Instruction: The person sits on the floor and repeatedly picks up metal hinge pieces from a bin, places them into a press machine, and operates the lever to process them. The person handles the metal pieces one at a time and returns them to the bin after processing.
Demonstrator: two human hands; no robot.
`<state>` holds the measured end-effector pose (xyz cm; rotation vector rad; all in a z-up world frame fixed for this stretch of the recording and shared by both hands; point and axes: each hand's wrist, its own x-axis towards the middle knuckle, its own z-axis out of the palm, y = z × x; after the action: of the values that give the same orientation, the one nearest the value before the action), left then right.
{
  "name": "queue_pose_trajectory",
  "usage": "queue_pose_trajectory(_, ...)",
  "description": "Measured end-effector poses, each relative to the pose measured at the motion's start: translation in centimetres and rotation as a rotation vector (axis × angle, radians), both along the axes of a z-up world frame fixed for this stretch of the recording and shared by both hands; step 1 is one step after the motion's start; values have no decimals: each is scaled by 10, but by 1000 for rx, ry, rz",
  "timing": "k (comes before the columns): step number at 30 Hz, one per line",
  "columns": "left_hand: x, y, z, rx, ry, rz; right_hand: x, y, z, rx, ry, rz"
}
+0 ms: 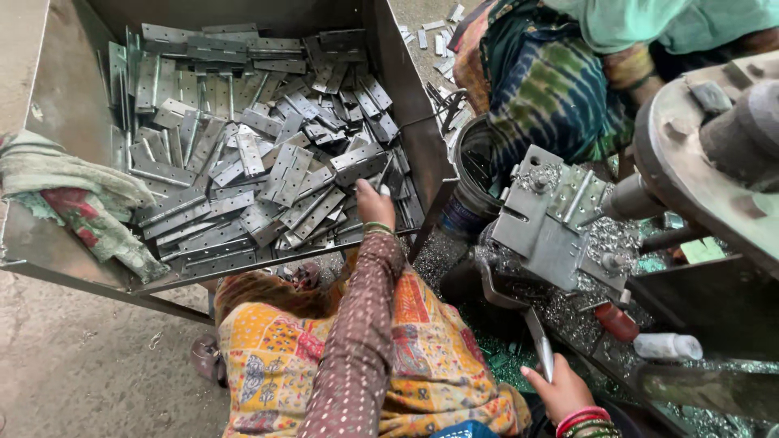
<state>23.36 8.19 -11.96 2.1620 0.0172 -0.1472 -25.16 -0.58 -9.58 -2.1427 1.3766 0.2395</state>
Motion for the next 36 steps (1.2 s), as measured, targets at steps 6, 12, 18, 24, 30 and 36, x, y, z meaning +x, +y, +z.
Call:
queue_pose_trajectory(6, -87, 59, 67, -98, -761, -92, 8, 7, 10, -91, -1, 70)
queue_pose_trajectory(12, -215, 43, 139, -64, -1181, -1082, 9, 8, 9, -46, 48, 26)
queue_pose_trajectory(18, -254, -49, 129, 123, -997, -1056, 7, 10, 11, -84, -19, 70)
queue_pose_trajectory(24, -255, -63, 118, 242, -910, -950, -8, 17, -58, -125, 87, 2)
queue_pose_trajectory(30, -252, -48, 121, 173, -919, -944, -9, 40, -118, -182, -224, -22)
queue_pose_trajectory(36, -239, -75, 121, 279, -844, -980, -35, 13, -105, -107, -13, 24)
